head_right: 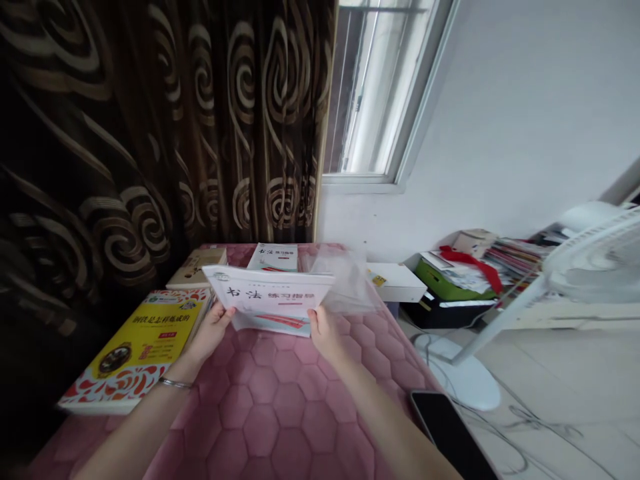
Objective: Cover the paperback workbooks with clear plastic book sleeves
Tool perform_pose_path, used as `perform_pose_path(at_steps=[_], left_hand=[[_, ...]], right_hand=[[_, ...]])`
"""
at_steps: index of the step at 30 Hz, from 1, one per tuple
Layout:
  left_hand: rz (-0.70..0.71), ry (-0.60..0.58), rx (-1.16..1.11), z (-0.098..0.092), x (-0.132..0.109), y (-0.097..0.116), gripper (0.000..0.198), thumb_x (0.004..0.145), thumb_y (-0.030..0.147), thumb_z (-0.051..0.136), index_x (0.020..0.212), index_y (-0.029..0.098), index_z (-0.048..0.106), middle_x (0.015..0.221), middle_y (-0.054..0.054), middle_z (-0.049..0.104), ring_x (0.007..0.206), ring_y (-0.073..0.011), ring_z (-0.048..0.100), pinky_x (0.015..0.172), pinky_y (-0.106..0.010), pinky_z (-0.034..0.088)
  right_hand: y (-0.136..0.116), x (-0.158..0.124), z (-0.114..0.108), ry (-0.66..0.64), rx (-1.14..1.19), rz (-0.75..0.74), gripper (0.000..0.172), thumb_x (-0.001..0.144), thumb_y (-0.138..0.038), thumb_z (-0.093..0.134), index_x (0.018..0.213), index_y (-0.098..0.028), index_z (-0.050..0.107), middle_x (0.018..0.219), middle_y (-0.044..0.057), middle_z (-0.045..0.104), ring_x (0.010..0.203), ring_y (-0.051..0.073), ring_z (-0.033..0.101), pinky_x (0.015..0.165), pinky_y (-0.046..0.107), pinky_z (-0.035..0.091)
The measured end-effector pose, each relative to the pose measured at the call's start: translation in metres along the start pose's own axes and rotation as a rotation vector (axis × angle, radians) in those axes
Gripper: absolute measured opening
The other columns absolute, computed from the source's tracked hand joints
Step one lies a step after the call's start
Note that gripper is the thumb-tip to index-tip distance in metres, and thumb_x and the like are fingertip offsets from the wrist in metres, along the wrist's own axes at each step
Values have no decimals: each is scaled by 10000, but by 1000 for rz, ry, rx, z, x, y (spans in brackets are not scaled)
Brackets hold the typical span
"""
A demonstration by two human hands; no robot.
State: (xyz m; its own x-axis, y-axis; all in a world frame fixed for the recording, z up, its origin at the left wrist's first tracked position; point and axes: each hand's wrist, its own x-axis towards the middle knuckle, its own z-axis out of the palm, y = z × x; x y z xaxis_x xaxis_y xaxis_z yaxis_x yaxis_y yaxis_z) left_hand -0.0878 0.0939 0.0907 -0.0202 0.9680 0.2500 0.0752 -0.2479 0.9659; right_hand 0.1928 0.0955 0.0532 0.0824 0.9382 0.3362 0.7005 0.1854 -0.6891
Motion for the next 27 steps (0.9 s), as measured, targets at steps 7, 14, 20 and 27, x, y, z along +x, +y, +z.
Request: perform_pose_path(at_steps=[7, 14, 20, 27], left_hand=[[35, 10, -24, -2, 3, -7, 372, 777, 432, 636, 1044, 174, 656, 1029, -72, 737, 1105, -259, 610, 965, -373, 472], [-67, -31, -105, 1, 7, 6, 431, 690, 494, 727, 946, 156, 651, 910, -57, 731, 889, -228, 649, 836, -336, 499], [-313, -43, 36, 7, 2, -24, 354, 682, 441, 746, 836, 140, 640, 816, -83, 735, 762, -217, 677, 707, -316, 521], [-413, 6, 565, 17, -8, -61, 146, 777, 245, 643, 837, 113, 649, 840, -150, 737, 889, -274, 701, 740, -320, 504]], right_hand=[[-6, 1, -4, -3, 26, -32, 264, 928, -350, 305, 989, -231, 532, 991, 100, 692, 973, 237, 626, 864, 335, 454], [-11, -3, -11, 62, 12, -5, 414, 946, -511, 240, 965, -226, 540, 803, 72, 659, 810, 249, 633, 785, 353, 476], [3, -11, 11, -143, 58, 153, 479, 982, -459, 230, 991, -181, 620, 1018, 125, 706, 1027, 236, 649, 907, 314, 466], [19, -22, 35, -272, 2, 339, 409, 974, -288, 328, 1163, -100, 638, 1190, 175, 680, 1161, 238, 617, 976, 332, 430]])
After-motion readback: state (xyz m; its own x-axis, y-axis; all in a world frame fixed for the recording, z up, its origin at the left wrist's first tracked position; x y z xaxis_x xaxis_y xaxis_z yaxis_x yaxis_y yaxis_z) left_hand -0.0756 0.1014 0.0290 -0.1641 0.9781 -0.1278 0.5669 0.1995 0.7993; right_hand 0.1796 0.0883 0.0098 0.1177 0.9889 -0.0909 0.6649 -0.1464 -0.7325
